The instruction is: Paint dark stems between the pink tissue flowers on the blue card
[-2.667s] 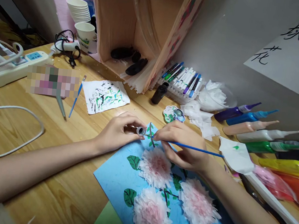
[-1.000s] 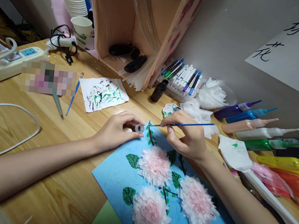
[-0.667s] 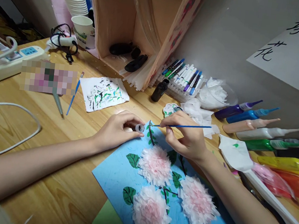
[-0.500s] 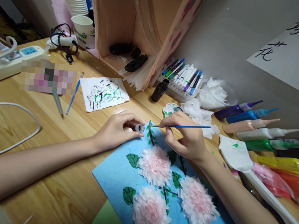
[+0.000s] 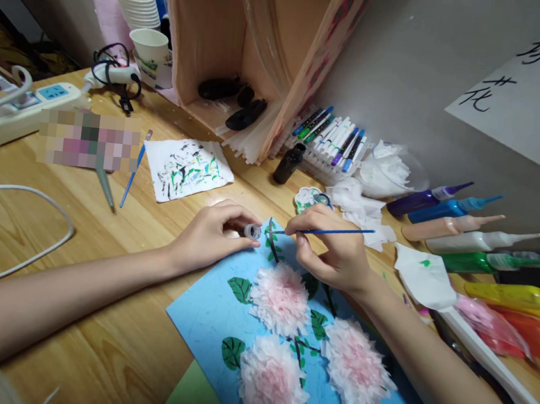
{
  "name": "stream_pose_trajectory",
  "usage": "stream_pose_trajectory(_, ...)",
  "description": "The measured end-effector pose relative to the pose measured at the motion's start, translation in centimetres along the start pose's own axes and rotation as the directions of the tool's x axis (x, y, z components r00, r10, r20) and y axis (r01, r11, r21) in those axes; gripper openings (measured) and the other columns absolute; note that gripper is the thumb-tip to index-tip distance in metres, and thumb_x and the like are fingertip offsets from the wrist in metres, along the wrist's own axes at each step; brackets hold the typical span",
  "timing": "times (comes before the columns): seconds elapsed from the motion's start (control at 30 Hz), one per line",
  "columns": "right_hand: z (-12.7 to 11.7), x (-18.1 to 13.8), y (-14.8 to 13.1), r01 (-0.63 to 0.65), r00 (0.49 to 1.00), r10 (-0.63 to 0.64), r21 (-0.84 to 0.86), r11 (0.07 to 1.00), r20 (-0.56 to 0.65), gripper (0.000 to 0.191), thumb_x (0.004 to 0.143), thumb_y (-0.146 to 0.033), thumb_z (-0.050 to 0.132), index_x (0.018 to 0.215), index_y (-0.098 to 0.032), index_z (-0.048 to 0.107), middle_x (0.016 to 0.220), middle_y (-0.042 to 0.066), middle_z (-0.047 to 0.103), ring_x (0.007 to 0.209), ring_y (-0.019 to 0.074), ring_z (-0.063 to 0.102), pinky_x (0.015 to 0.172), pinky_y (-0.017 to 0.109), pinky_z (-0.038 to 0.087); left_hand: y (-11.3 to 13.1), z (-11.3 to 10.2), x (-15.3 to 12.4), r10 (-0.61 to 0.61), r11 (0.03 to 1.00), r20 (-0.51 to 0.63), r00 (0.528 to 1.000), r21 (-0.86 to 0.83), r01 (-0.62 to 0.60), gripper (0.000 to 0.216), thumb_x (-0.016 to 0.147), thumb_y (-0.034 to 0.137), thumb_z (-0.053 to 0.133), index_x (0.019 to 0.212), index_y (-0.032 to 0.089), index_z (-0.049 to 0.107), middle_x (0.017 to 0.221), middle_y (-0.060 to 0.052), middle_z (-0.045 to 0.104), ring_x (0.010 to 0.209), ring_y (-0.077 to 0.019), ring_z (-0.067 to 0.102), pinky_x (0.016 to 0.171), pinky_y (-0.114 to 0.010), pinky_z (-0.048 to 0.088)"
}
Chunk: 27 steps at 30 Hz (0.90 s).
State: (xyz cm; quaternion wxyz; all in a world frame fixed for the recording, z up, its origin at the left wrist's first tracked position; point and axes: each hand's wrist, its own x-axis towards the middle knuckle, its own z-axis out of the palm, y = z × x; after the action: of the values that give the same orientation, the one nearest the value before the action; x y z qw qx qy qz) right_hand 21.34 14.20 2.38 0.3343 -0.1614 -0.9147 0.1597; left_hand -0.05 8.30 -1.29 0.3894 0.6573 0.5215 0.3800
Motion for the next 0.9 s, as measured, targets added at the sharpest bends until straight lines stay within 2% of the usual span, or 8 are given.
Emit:
stream_pose_trajectory(0.23, -0.14, 0.02, -0.13, 0.003, 1.000, -0.003, 0.018, 1.000, -0.010, 0.015, 0.080, -0.007, 0.048, 0.085, -0.019, 0.056, 0.071, 0.004, 0.064, 0.065, 0.0161, 0.057, 0.059, 0.030, 0.048, -0.08, 0.04, 0.11, 0.000, 1.000, 0.002, 1.000, -0.006, 0.000, 0.023, 0.074, 0.027, 0.076, 0.095, 0.018, 0.070, 0.094, -0.003, 0.067, 0.087, -0.0155, 0.064, 0.082, -0.031, 0.053)
stream_pose_trajectory(0.43, -0.20, -0.09, -0.06, -0.048, 0.997, 0.046, -0.032, 0.998, -0.063, 0.014, 0.080, -0.008, 0.048, 0.084, -0.018, 0.057, 0.070, 0.004, 0.064, 0.066, 0.0168, 0.057, 0.061, 0.031, 0.047, 0.01, 0.01, 0.16, -0.002, 1.000, 0.002, 1.000, 0.006, 0.002, 0.023, 0.073, 0.027, 0.076, 0.093, 0.018, 0.070, 0.092, -0.004, 0.067, 0.087, -0.0159, 0.064, 0.080, -0.030, 0.053)
stream_pose_trajectory(0.9, -0.04, -0.08, 0.07, -0.046, 0.999, 0.045, -0.038, 0.998, -0.027, 0.015, 0.081, -0.009, 0.049, 0.086, -0.019, 0.058, 0.073, 0.003, 0.064, 0.067, 0.0164, 0.057, 0.062, 0.032, 0.047, 0.02, 0.01, 0.22, 0.002, 1.000, 0.010, 1.000, 0.007, -0.002, 0.024, 0.074, 0.028, 0.075, 0.095, 0.018, 0.070, 0.094, -0.006, 0.067, 0.088, -0.0170, 0.064, 0.080, -0.031, 0.053)
